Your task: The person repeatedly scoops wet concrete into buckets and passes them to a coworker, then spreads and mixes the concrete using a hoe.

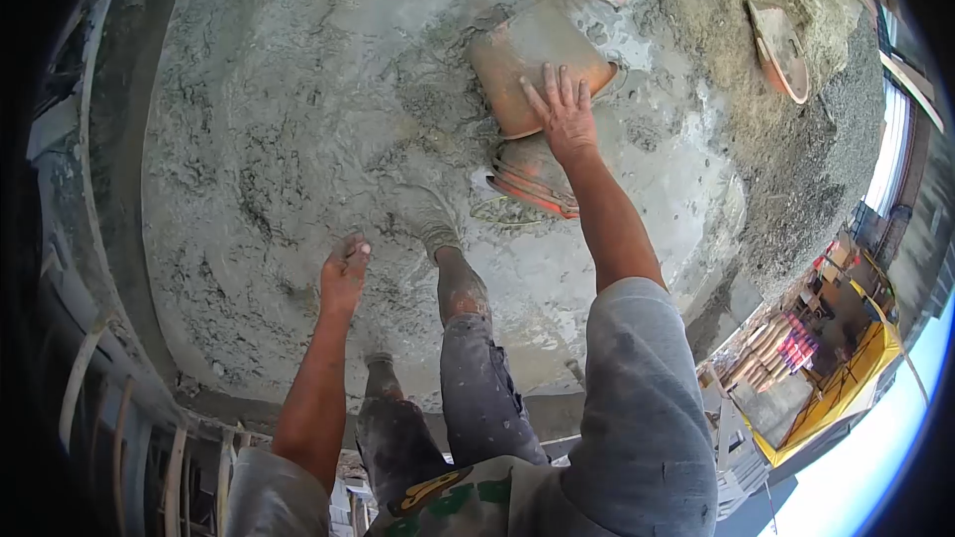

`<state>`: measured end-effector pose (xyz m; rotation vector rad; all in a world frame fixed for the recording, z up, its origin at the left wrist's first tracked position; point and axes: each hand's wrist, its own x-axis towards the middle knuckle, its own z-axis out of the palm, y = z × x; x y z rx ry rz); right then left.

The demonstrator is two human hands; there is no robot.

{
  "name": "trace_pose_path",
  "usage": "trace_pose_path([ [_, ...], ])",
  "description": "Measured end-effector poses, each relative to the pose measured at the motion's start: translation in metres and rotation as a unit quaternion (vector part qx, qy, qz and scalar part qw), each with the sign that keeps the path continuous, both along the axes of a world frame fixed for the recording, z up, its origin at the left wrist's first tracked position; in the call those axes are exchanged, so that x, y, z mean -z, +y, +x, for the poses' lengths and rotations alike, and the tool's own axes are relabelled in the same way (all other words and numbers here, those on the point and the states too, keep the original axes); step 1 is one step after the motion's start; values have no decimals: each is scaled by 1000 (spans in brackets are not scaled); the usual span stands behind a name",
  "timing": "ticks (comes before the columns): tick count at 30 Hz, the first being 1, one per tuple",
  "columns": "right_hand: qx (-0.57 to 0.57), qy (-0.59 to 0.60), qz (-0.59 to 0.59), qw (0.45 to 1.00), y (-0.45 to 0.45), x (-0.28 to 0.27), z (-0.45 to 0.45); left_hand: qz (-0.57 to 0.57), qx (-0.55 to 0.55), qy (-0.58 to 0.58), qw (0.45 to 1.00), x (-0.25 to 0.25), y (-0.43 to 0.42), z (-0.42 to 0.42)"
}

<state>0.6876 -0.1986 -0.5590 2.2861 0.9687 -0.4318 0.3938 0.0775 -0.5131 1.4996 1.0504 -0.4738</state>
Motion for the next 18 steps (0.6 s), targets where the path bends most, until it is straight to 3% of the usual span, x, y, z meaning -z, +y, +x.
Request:
trace_pose_path([
  [4, -30, 10, 25, 999, 62, 25, 30, -24, -24, 74, 997, 14, -21, 9],
  [5, -40, -8, 32, 999, 72, 23, 45, -37, -76, 53, 995, 37, -23, -1],
  [8, 133, 57, 139, 980, 98, -12, 110, -110, -144, 89, 979, 32, 1, 49],
  [9, 178, 88, 194, 961, 116, -53, 119, -103, -162, 65, 979, 37, 4, 62],
  [12, 204, 89, 318, 921, 123, -79, 134, -75, -236, 0, 969, 65, 6, 105],
  [15, 349, 167, 477, 789, 109, -52, 116, -48, -318, -29, 947, 94, 19, 157],
  [16, 415, 202, 492, 738, 107, -34, 101, -71, -287, -41, 955, 111, 28, 166],
  [18, 521, 243, 584, 573, 115, 0, 54, -64, -226, 4, 972, 143, 53, 169],
])
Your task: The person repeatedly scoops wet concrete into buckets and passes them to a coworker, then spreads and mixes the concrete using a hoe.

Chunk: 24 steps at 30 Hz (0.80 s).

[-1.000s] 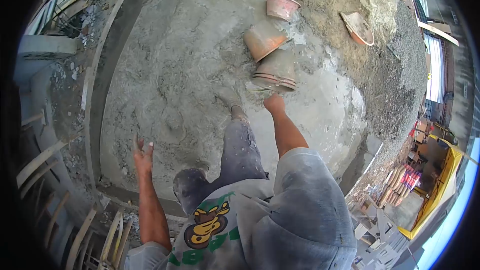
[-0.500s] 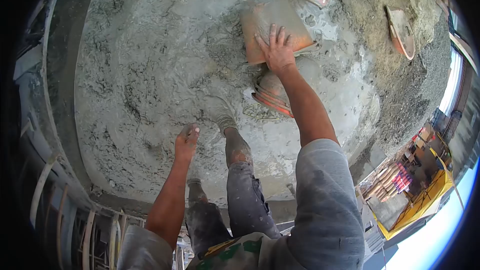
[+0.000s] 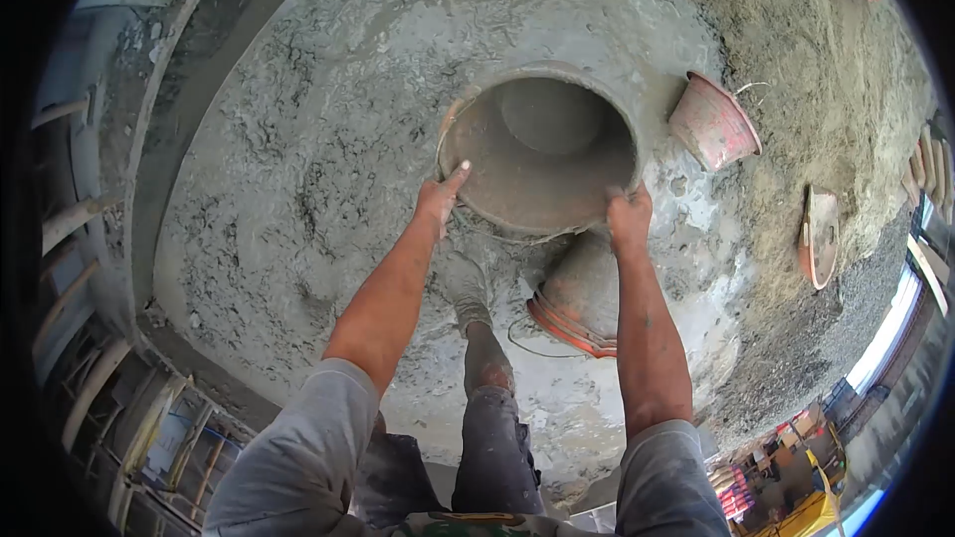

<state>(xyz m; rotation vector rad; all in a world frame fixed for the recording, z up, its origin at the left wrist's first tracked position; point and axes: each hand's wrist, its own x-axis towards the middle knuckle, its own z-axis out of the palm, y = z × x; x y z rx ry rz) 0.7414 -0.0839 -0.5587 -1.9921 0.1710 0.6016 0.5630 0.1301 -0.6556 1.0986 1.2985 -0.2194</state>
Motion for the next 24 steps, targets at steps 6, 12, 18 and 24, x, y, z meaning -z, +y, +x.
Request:
trace_pose_path([
  [6, 78, 224, -58, 970, 17, 44, -128, -1, -73, 58, 996, 4, 45, -76],
  [12, -155, 119, -174, 965, 69, 11, -103, 81, -24, -82, 993, -73, 40, -94],
  [18, -116, 107, -113, 981, 71, 33, -61, 248, 53, -164, 953, -114, 80, -32],
  [24, -146, -240, -134, 950, 216, 74, -72, 119, -154, -214, 957, 11, 145, -44],
])
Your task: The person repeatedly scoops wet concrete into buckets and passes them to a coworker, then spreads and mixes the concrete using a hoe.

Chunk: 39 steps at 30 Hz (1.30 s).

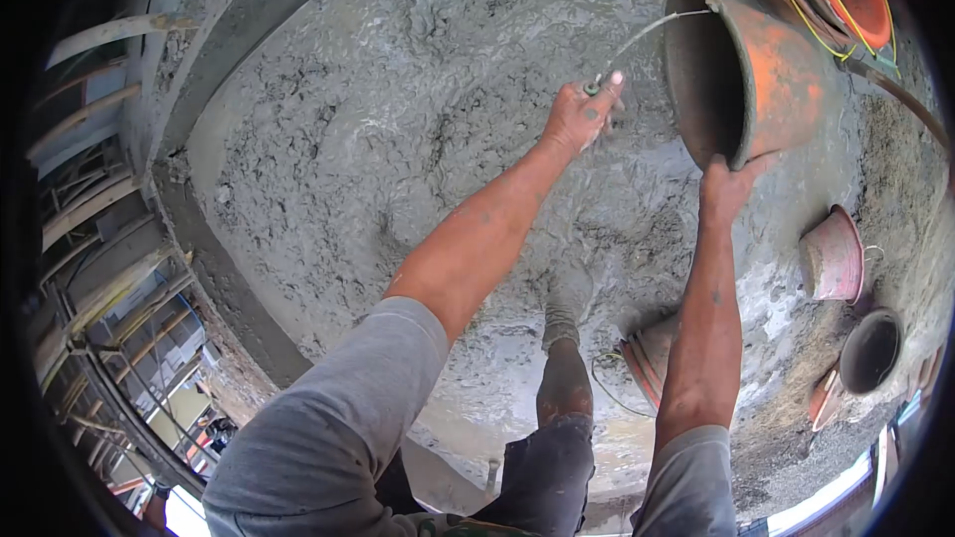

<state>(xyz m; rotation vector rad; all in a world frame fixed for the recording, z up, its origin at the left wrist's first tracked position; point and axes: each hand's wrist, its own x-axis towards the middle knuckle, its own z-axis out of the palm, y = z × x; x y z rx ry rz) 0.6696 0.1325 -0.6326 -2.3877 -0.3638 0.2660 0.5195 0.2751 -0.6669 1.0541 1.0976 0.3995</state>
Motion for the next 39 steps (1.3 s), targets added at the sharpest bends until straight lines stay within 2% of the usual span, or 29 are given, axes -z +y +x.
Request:
trace_pose_path([
  [1, -34, -13, -22, 999, 12, 44, 6, -47, -37, -13, 998, 19, 10, -13],
  [2, -52, -25, -41, 998, 34, 59, -8, -94, -75, -29, 992, 34, 19, -27],
  [3, -63, -5, 19, 998, 45, 75, -23, -105, -74, -50, 990, 24, 28, -53],
  [4, -83, -11, 8, 997, 48, 87, -45, -106, -72, -40, 991, 35, 28, -87],
  [6, -125, -24, -17, 992, 67, 83, -106, -111, -69, -22, 991, 54, 25, -155],
  [7, -165, -30, 17, 986, 66, 89, -131, -94, -75, -40, 992, 57, 23, -193],
  [10, -196, -40, -12, 980, 66, 99, -215, -61, -115, -78, 988, 48, 5, -278],
  [12, -207, -39, -13, 977, 50, 95, -276, -153, -63, -83, 983, 36, -8, -333],
  [14, -230, 13, -71, 971, 29, 96, -321, -121, -121, -127, 977, 33, -37, -388],
  [16, -269, -17, -49, 962, 13, 94, -379, -144, -131, -105, 975, 34, -59, -457],
  [18, -353, 24, -49, 934, 10, 83, -420, -173, -212, -112, 955, -13, -65, -514],
  [20, -368, 130, -101, 915, 16, 64, -468, -184, -240, -97, 948, -38, -87, -564],
  [21, -427, 73, -64, 899, 7, 51, -522, -170, -268, -77, 945, -69, -92, -600],
  [23, -356, 256, -69, 896, -9, 40, -575, -155, -289, -10, 945, -130, -98, -643],
  [25, -338, 273, 42, 900, -10, 11, -629, -143, -251, 75, 954, -187, -81, -656],
  [26, -266, 391, 2, 881, -1, -10, -634, -140, -234, 121, 955, -214, -75, -658],
  [27, -192, 504, -46, 841, 7, -36, -637, -68, -128, 220, 965, -239, -69, -652],
  [28, -117, 604, -94, 783, 18, -56, -639, -33, -107, 258, 960, -257, -59, -638],
  [29, -105, 689, -76, 713, 16, -49, -633, -1, -84, 296, 951, -273, -50, -621],
  [30, -98, 712, -88, 690, 12, -48, -630, 24, -61, 332, 941, -289, -48, -610],
  [33, -77, 756, -119, 640, 15, -58, -629, -28, -73, 350, 934, -323, -47, -606],
  [36, -83, 657, -202, 722, 0, -99, -645, -55, -134, 354, 924, -363, -60, -629],
  [39, -237, 502, -256, 791, -7, -129, -636, -70, -217, 291, 929, -379, -70, -663],
])
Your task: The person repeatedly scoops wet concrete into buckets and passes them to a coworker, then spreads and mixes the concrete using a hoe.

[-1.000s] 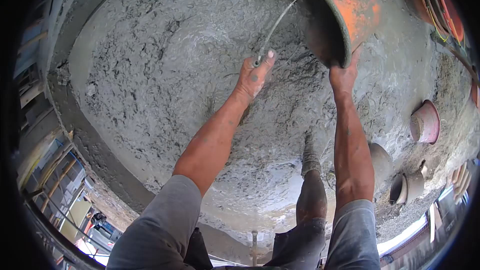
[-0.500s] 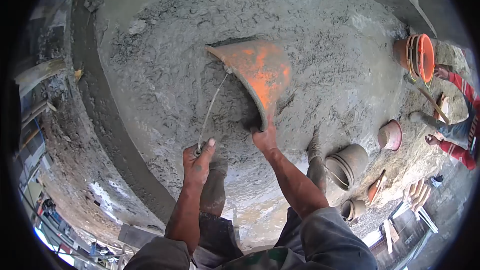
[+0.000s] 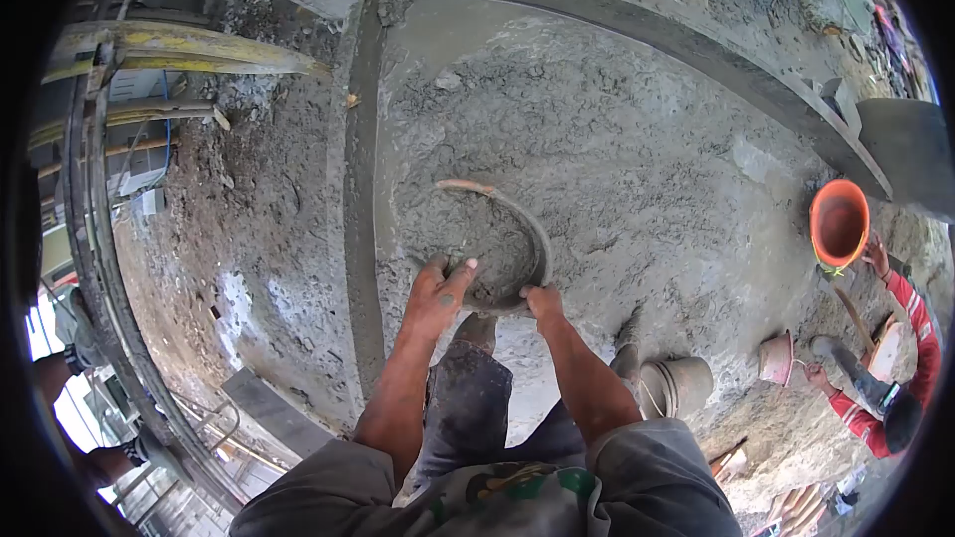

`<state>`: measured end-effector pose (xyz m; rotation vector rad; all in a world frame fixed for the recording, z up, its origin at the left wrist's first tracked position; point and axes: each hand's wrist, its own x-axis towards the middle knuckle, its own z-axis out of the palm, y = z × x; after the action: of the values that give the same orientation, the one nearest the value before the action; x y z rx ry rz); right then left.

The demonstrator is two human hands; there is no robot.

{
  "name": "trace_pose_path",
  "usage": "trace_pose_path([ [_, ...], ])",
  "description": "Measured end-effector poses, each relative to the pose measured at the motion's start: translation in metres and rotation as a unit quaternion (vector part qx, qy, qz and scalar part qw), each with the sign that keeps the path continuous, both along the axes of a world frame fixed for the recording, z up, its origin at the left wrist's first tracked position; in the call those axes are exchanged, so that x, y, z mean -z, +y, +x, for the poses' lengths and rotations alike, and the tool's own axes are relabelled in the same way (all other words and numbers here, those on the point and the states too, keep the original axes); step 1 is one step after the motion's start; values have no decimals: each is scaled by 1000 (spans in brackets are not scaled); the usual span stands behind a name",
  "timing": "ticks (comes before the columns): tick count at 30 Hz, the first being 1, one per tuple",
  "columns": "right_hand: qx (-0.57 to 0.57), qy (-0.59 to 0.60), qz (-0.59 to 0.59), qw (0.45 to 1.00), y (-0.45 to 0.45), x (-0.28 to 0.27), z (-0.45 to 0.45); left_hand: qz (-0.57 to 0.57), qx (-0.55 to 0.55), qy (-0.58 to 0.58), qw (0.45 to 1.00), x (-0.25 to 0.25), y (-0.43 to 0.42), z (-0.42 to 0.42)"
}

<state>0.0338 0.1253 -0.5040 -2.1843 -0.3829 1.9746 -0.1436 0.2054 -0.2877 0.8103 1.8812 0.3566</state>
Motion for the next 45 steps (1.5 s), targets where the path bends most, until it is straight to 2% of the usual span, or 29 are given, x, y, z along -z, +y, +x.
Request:
trace_pose_path([
  [1, -64, -43, 29, 997, -4, -12, 3, -6, -29, -35, 999, -13, -4, -11],
  [4, -201, -56, 125, 970, 26, -117, 0, 33, -80, -99, 991, -85, -11, -39],
  [5, -131, -69, 113, 982, 39, -170, -14, 64, -100, -107, 987, -108, -14, -52],
  [7, -162, -57, 154, 973, 46, -191, -16, 50, -88, -89, 991, -163, -12, -79],
  [9, -244, -78, 169, 952, 73, -265, -42, 78, -98, -74, 989, -203, -16, -111],
  [11, -296, -95, 212, 927, 79, -278, -56, 71, -125, -88, 986, -252, -26, -129],
  [12, -310, -108, 234, 915, 85, -293, -67, 173, -166, -150, 959, -267, -33, -141],
  [14, -371, -107, 280, 879, 99, -347, -99, 223, -211, -168, 937, -318, -40, -167],
  [16, -399, -30, 286, 871, 112, -415, -134, 257, -275, -195, 906, -368, -45, -195],
  [19, -465, -31, 381, 799, 128, -495, -182, 342, -282, -138, 885, -442, -48, -231],
  [20, -467, -18, 384, 796, 136, -504, -198, 360, -290, -104, 880, -468, -49, -238],
  [22, -483, 6, 380, 789, 138, -589, -228, 409, -269, -4, 872, -514, -48, -250],
  [24, -488, -24, 431, 759, 143, -614, -259, 438, -236, 46, 866, -551, -47, -261],
  [25, -509, 2, 487, 710, 149, -606, -279, 453, -247, 99, 851, -555, -45, -278],
  [27, -493, 58, 439, 749, 147, -646, -296, 486, -284, 95, 821, -567, -46, -306],
  [28, -490, 82, 456, 739, 149, -654, -303, 514, -286, 107, 801, -566, -50, -329],
  [29, -453, 93, 493, 737, 148, -654, -312, 511, -286, 137, 799, -570, -52, -346],
  [31, -473, 144, 525, 693, 155, -649, -329, 541, -350, 221, 732, -571, -53, -361],
  [32, -441, 152, 531, 707, 154, -640, -344, 490, -349, 239, 762, -583, -58, -351],
  [33, -397, 200, 562, 698, 152, -630, -340, 563, -337, 270, 705, -575, -62, -357],
  [34, -349, 248, 594, 681, 152, -622, -332, 534, -322, 368, 690, -573, -64, -346],
  [35, -369, 229, 584, 686, 152, -607, -315, 506, -298, 463, 664, -573, -64, -332],
  [37, -407, 186, 563, 694, 153, -544, -270, 471, -362, 592, 546, -552, -56, -316],
  [39, -375, 83, 507, 772, 149, -436, -213, 512, -335, 582, 536, -496, -30, -303],
  [41, -351, -5, 298, 888, 136, -340, -108, 544, -264, 357, 712, -415, 23, -228],
  [42, -327, -88, 283, 897, 114, -273, -56, 432, -170, 359, 810, -379, 39, -175],
  [43, -186, -151, 160, 958, 86, -273, 11, 381, -128, 130, 907, -302, 62, -186],
  [44, -220, -206, 149, 942, 47, -202, 64, 302, -91, 36, 948, -246, 69, -136],
  [45, -137, -197, 94, 966, 11, -198, 127, 263, -17, 22, 964, -190, 72, -90],
])
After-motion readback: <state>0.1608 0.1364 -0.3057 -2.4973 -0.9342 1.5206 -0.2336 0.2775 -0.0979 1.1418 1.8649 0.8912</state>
